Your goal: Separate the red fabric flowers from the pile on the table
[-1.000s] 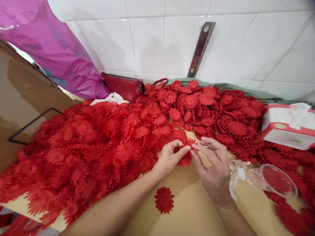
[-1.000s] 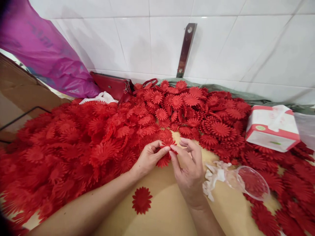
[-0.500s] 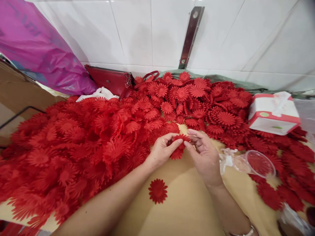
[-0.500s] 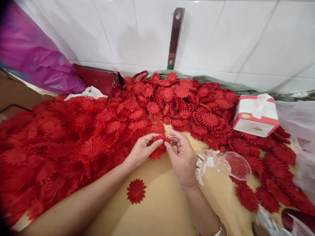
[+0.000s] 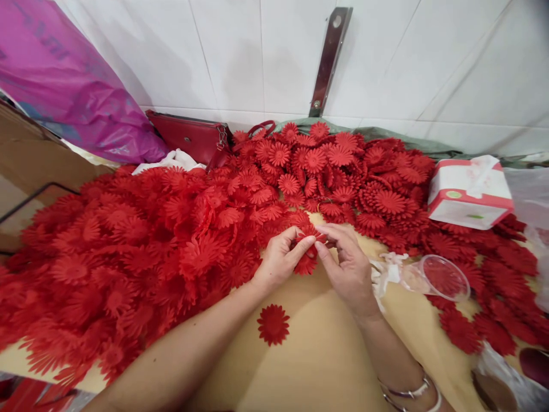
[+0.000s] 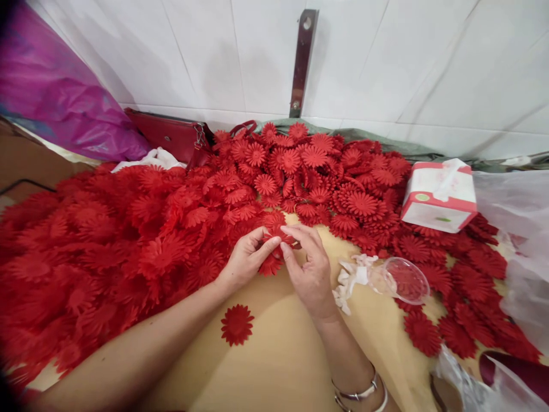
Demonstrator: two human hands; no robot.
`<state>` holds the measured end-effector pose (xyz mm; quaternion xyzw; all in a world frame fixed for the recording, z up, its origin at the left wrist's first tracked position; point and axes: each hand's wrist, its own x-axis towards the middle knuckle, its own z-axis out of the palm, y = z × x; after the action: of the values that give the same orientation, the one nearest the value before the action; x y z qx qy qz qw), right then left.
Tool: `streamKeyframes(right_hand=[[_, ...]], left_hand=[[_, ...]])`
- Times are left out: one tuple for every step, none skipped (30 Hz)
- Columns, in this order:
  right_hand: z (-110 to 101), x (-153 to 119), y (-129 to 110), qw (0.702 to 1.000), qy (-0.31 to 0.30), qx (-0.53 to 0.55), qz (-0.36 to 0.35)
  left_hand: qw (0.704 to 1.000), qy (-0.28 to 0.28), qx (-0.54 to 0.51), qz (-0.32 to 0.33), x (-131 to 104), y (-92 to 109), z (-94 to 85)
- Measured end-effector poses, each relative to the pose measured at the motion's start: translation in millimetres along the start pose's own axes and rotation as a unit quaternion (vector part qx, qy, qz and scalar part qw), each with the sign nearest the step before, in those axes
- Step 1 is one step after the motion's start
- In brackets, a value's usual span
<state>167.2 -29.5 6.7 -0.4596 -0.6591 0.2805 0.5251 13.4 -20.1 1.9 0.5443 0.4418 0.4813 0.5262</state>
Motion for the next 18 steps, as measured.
streamKeyframes(right_hand=[[1, 0, 1, 0.999, -0.005, 0.025, 0.026], [1, 0, 1, 0.997, -0.01, 0.051, 0.052], [2, 0, 2, 0.994, -0.013, 0.076, 0.075], [2, 0, 3, 0.991, -0.013, 0.097, 0.093], [2, 0, 3, 0.988, -0.01, 0.113, 0.105], [2, 0, 4, 0.986, -0.004, 0.123, 0.113], [2, 0, 4, 0.985, 0.004, 0.129, 0.119], [2, 1, 6, 0.984, 0.008, 0.132, 0.124], [1, 1, 8, 0.983, 0.007, 0.133, 0.128], [1, 1, 10, 0.982, 0.002, 0.136, 0.131], [1, 1, 13, 0.981, -0.004, 0.14, 0.134], [2, 2, 15, 0.98, -0.01, 0.145, 0.136], [2, 2, 18, 0.979, -0.013, 0.151, 0.136], [3, 2, 20, 0.979, -0.013, 0.156, 0.132], [4, 2, 21, 0.979, -0.01, 0.161, 0.124], [5, 2, 21, 0.98, -0.008, 0.164, 0.114], [6, 1, 20, 0.981, -0.008, 0.166, 0.103], [6, 1, 19, 0.982, -0.009, 0.165, 0.092]], left_hand=[[1.0, -0.002, 0.0, -0.003, 0, 0, 0.1], [1.0, -0.005, -0.001, -0.005, 0, -1, 0.3], [1.0, -0.009, -0.002, -0.004, 1, -2, 0.4], [1.0, -0.013, 0.0, -0.001, 2, -3, 0.5], [1.0, -0.015, 0.004, 0.005, 2, -4, 0.6], [1.0, -0.017, 0.009, 0.012, 3, -5, 0.7], [0.999, -0.017, 0.019, 0.02, 4, -5, 0.7], [0.999, -0.016, 0.031, 0.029, 4, -5, 0.7], [0.998, -0.013, 0.045, 0.038, 3, -5, 0.8], [0.997, -0.009, 0.061, 0.045, 3, -5, 1.0], [0.996, -0.002, 0.079, 0.051, 2, -4, 1.4], [0.994, 0.005, 0.095, 0.053, 1, -4, 2.0], [0.993, 0.015, 0.108, 0.053, 1, -3, 2.8], [0.991, 0.025, 0.117, 0.052, 0, -3, 3.8], [0.991, 0.034, 0.122, 0.051, 1, -3, 4.9], [0.99, 0.041, 0.124, 0.05, 1, -3, 5.9], [0.99, 0.045, 0.124, 0.052, 2, -3, 6.7], [0.99, 0.046, 0.124, 0.055, 2, -3, 7.1]])
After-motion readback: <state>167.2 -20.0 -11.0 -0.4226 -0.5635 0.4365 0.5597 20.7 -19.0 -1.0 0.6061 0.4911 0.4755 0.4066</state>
